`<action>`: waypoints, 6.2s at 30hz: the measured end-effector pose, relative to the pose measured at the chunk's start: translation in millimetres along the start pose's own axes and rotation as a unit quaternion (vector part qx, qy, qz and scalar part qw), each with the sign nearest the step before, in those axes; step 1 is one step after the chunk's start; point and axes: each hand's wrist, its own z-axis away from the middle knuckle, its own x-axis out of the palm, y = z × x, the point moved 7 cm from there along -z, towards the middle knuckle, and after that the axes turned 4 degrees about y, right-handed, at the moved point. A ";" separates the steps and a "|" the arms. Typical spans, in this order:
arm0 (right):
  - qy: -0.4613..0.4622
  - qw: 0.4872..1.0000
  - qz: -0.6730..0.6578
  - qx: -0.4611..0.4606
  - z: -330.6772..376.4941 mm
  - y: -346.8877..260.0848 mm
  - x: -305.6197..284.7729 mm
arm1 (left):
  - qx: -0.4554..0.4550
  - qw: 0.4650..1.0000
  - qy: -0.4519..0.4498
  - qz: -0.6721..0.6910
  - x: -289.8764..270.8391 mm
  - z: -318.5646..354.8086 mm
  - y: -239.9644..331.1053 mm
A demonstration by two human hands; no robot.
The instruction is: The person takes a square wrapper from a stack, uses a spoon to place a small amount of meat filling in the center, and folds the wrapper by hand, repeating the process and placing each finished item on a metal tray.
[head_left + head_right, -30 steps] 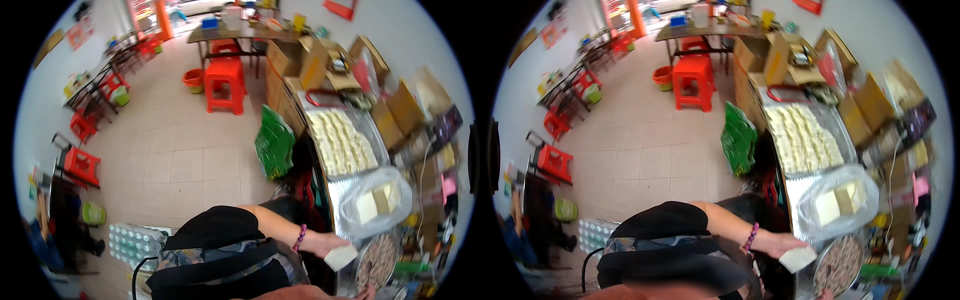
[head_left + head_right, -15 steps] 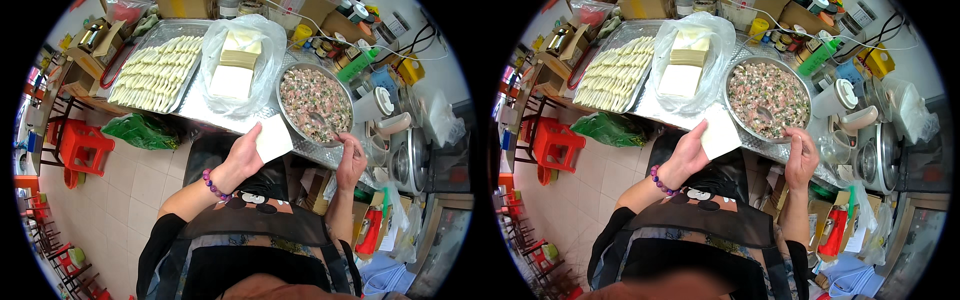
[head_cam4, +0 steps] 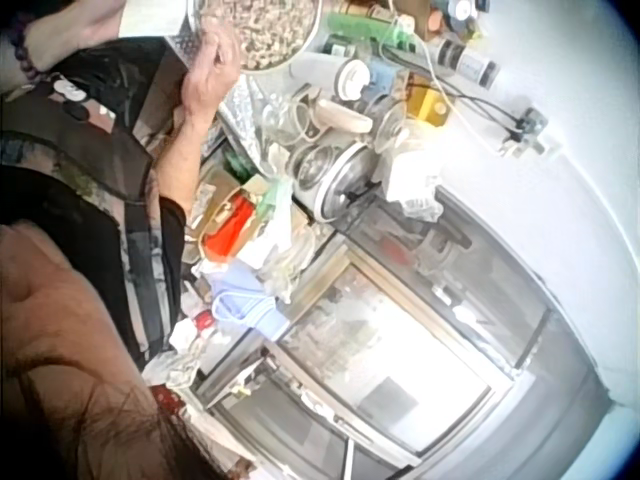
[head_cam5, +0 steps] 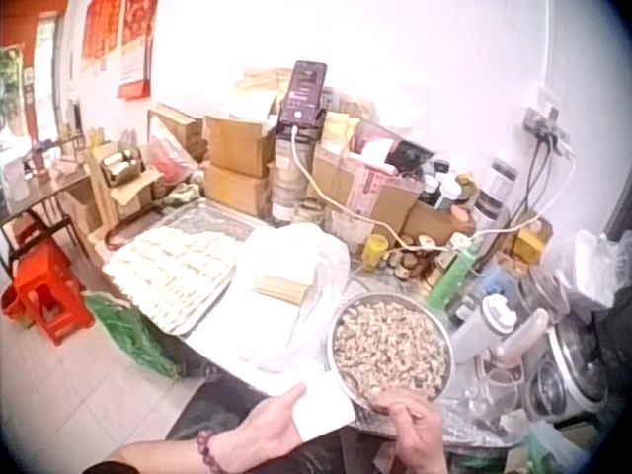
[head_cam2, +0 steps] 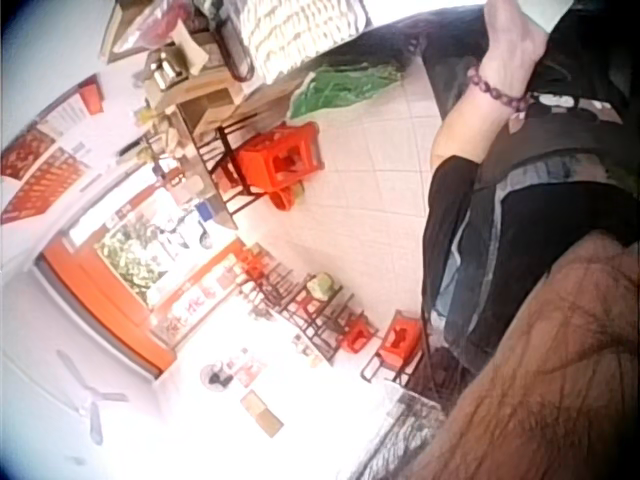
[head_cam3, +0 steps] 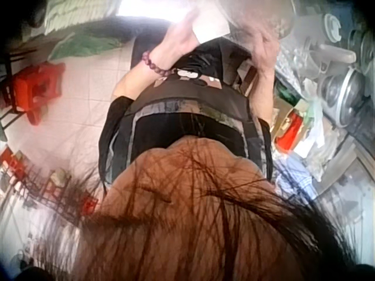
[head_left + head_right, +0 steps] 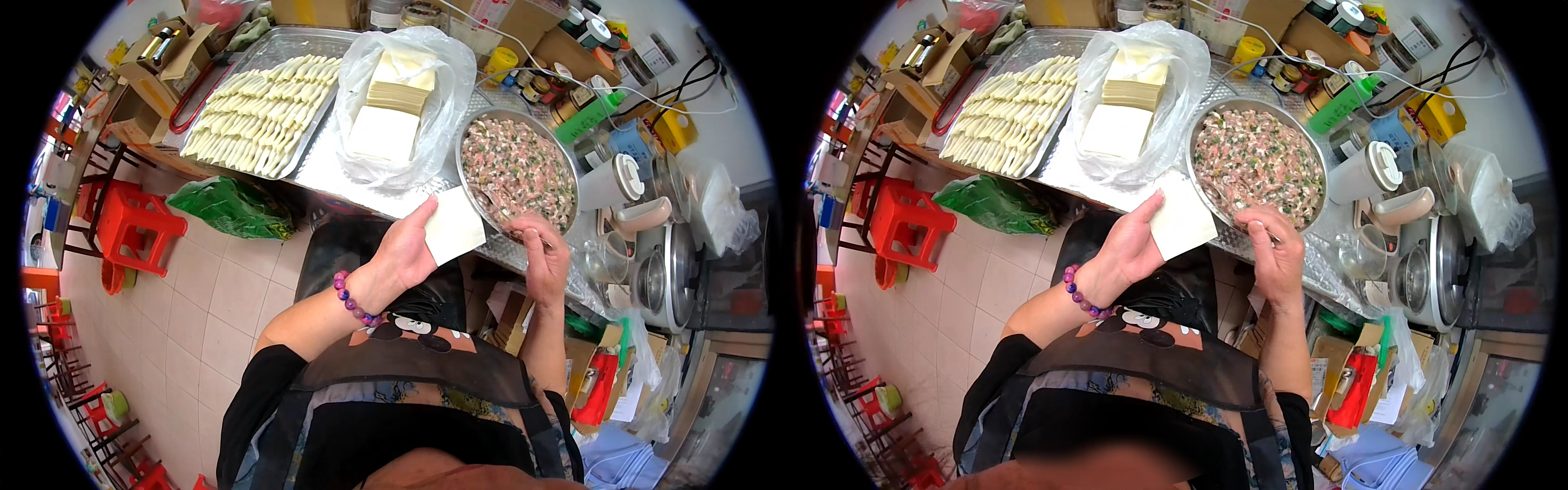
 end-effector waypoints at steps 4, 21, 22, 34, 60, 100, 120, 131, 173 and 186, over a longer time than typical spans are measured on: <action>0.005 0.998 -0.068 0.016 7.0 1.4 -15.6 | -0.011 1.000 -0.010 0.016 3.3 1.9 -3.1; 0.101 0.995 -0.010 0.020 25.4 -7.3 -0.8 | -0.020 0.999 -0.026 -0.005 6.7 3.4 -5.3; 0.100 0.995 -0.009 0.013 26.2 -6.6 -1.8 | -0.021 0.999 -0.026 -0.006 8.4 4.0 -4.5; -0.060 0.940 0.184 -0.282 47.5 -45.9 31.6 | -0.046 0.997 -0.059 0.008 14.9 5.7 6.7; 0.047 0.955 0.149 -0.251 50.3 -53.3 21.1 | -0.023 0.998 -0.009 0.057 -0.5 3.4 2.6; 0.177 0.976 0.051 -0.116 45.1 -15.4 -29.5 | -0.024 0.991 -0.121 0.045 13.6 0.7 10.3; 0.098 0.970 0.026 -0.221 45.3 -57.8 0.1 | -0.001 0.991 -0.101 0.086 26.5 -2.2 14.4; 0.171 0.982 0.001 -0.084 42.1 -18.6 -5.5 | -0.012 0.987 -0.144 0.077 31.3 -1.0 5.8; 0.138 0.983 -0.026 -0.119 47.3 -24.2 -17.6 | -0.031 0.990 -0.131 0.033 34.2 3.9 -2.7; 0.155 0.972 0.145 -0.103 32.6 -17.3 -23.9 | -0.026 0.990 -0.137 0.027 32.2 2.8 4.3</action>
